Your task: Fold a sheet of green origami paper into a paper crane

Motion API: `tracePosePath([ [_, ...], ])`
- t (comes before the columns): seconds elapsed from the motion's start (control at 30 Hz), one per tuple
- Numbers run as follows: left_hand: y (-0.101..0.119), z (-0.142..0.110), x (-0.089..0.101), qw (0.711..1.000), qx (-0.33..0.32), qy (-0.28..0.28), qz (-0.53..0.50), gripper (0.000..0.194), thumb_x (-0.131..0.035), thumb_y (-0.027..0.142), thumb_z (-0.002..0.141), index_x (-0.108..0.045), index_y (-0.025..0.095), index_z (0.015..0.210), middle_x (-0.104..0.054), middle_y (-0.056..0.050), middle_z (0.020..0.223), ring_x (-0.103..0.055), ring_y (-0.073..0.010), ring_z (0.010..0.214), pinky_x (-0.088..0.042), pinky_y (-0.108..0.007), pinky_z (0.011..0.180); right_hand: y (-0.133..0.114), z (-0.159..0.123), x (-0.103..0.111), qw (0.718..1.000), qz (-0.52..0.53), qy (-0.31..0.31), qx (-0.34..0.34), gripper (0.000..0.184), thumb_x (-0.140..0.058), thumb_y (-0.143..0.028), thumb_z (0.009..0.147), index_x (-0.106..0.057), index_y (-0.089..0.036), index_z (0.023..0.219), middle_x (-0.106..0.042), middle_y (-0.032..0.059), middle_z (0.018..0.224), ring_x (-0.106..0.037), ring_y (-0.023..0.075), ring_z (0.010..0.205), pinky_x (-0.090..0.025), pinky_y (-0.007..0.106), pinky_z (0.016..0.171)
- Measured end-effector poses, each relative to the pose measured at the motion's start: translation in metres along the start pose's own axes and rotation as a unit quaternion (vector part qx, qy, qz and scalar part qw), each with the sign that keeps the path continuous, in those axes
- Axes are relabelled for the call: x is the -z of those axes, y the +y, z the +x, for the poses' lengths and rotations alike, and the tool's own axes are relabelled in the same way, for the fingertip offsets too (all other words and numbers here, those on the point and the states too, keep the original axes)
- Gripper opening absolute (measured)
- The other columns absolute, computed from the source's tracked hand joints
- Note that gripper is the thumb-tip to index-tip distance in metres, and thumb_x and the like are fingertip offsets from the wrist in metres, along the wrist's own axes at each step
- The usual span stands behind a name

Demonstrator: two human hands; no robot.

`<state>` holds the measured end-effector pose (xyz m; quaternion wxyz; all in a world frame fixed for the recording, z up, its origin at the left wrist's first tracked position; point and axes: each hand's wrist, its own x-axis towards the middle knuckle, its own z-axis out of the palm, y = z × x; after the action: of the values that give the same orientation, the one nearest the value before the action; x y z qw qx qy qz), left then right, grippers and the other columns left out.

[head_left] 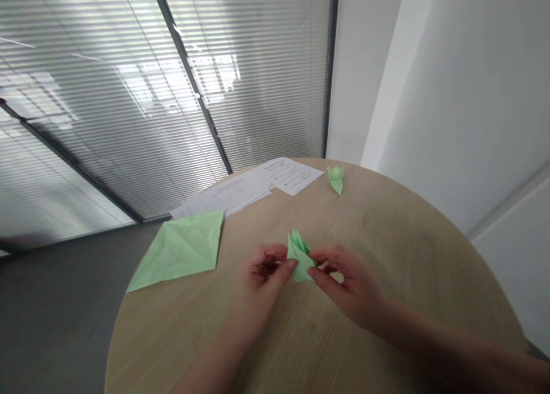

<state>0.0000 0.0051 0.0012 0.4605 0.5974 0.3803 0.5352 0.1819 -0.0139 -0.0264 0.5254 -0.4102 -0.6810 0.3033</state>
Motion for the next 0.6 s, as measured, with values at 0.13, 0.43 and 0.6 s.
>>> tracePosePath([
  [0.13,0.0,0.0,0.003,0.999,-0.012,-0.039,0.024,0.006,-0.073,0.024,0.082,-0.074,0.019,0.085,-0.075,-0.004,0.085,-0.07,-0.0171,0.081,-0.057,-0.026,0.076,-0.008,0.003,0.002,0.999,-0.026,0.006,0.046,0.014,-0.062,-0.028,0.09,-0.066,-0.023,0.103,-0.07,0.0041,0.095,-0.067,0.0127,0.078,-0.056,0.022,0.068],
  [0.43,0.001,-0.004,0.006,0.995,-0.047,-0.043,0.07,0.007,-0.074,0.023,0.083,-0.074,0.022,0.09,-0.074,-0.002,0.087,-0.068,-0.0156,0.08,-0.056,-0.025,0.076,-0.014,0.007,0.006,0.995,-0.024,0.014,0.1,0.012,-0.063,-0.026,0.092,-0.073,-0.021,0.095,-0.072,0.0049,0.09,-0.068,0.0132,0.081,-0.056,0.022,0.071],
  [0.6,0.001,-0.006,0.006,0.998,-0.029,-0.031,0.048,0.009,-0.075,0.025,0.083,-0.073,0.021,0.091,-0.073,-0.002,0.087,-0.069,-0.0155,0.081,-0.057,-0.024,0.076,-0.015,0.006,0.006,0.992,-0.032,0.021,0.122,0.014,-0.063,-0.023,0.092,-0.075,-0.021,0.1,-0.071,0.0052,0.092,-0.068,0.0117,0.078,-0.055,0.021,0.07],
])
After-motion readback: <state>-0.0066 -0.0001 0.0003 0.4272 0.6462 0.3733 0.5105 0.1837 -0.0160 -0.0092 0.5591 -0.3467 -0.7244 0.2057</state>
